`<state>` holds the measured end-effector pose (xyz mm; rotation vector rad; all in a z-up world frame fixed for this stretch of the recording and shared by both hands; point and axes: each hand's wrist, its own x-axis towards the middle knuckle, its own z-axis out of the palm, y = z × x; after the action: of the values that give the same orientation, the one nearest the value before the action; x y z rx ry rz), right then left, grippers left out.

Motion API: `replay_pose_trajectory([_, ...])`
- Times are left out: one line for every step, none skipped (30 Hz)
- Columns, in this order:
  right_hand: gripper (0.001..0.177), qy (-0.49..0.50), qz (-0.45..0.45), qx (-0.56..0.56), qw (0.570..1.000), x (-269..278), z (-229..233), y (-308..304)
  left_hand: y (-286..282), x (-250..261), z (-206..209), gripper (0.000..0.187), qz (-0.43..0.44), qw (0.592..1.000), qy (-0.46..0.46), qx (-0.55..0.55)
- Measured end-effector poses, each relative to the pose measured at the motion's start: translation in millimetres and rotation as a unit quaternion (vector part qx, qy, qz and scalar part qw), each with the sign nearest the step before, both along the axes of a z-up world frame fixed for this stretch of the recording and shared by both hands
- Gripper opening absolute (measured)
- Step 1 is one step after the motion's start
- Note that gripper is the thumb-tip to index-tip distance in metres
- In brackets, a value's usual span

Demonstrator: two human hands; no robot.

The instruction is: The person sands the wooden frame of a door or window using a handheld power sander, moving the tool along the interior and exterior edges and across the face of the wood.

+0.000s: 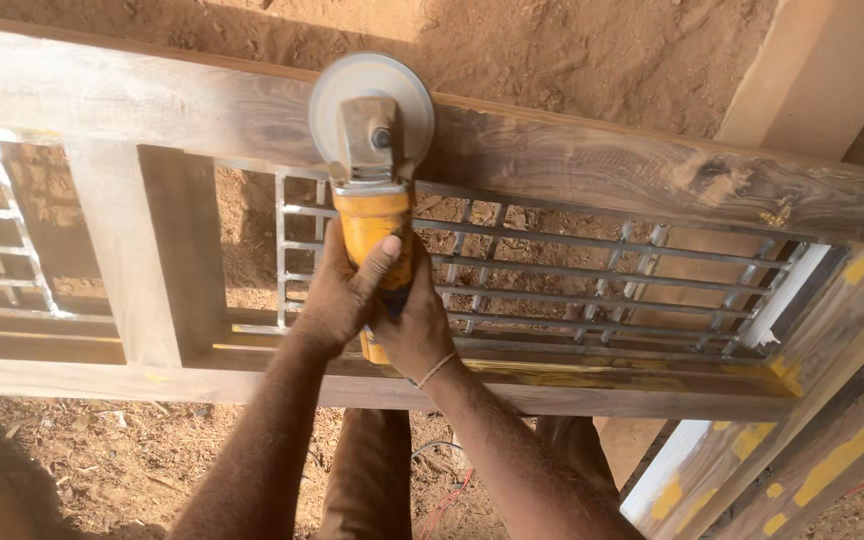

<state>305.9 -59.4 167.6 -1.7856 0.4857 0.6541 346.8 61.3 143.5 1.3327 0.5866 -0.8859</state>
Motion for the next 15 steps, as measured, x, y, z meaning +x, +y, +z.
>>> replay_pose_trajectory([0.088, 0.001, 0.005, 0.001, 1.000, 7, -3, 15, 16, 3, -5, 0.079, 0.027, 1.000, 0.010, 0.002])
replay_pose_trajectory([0.086, -0.004, 0.023, 0.009, 1.000, 13, -6, 29, 30, 4, -8, 0.080, 0.053, 0.998, 0.023, 0.003])
replay_pose_trajectory([0.084, -0.009, 0.042, 0.017, 0.999, 20, -9, 41, 47, 4, -9, 0.080, 0.087, 0.996, 0.009, -0.019])
replay_pose_trajectory([0.084, -0.010, 0.043, 0.015, 0.999, 28, -12, 55, 63, 7, -9, 0.081, 0.117, 0.992, -0.009, -0.044])
replay_pose_trajectory([0.087, -0.028, 0.082, -0.007, 0.996, 36, -15, 68, 74, 9, -8, 0.081, 0.118, 0.992, -0.009, -0.046])
replay_pose_trajectory([0.091, -0.048, 0.121, -0.027, 0.991, 45, -16, 74, 84, 12, -7, 0.079, 0.164, 0.984, -0.014, -0.062])
replay_pose_trajectory([0.091, -0.050, 0.122, -0.028, 0.991, 51, -16, 74, 87, 13, -7, 0.078, 0.210, 0.974, -0.019, -0.079])
replay_pose_trajectory([0.092, -0.032, 0.149, -0.040, 0.987, 55, -14, 76, 87, 11, -6, 0.078, 0.211, 0.974, -0.018, -0.077])
replay_pose_trajectory([0.093, -0.014, 0.177, -0.051, 0.983, 55, -13, 76, 85, 9, -5, 0.078, 0.216, 0.974, -0.017, -0.074])
replay_pose_trajectory([0.093, -0.013, 0.181, -0.049, 0.982, 53, -11, 71, 80, 6, -3, 0.077, 0.223, 0.972, -0.016, -0.070])
replay_pose_trajectory([0.090, 0.024, 0.188, -0.066, 0.980, 47, -7, 61, 72, 2, -2, 0.077, 0.227, 0.971, -0.016, -0.067])
replay_pose_trajectory([0.087, 0.064, 0.193, -0.088, 0.975, 39, -4, 46, 56, -5, -1, 0.077, 0.200, 0.978, -0.021, -0.053])
replay_pose_trajectory([0.087, 0.067, 0.196, -0.090, 0.974, 30, -1, 27, 38, -12, 1, 0.077, 0.172, 0.984, -0.025, -0.039])
replay_pose_trajectory([0.086, -0.004, 0.174, -0.088, 0.981, 22, 3, 6, 18, -16, 1, 0.076, 0.171, 0.983, 0.002, -0.062])
replay_pose_trajectory([0.086, -0.075, 0.153, -0.084, 0.982, 13, 6, -16, -6, -21, 2, 0.075, 0.171, 0.981, 0.029, -0.086])
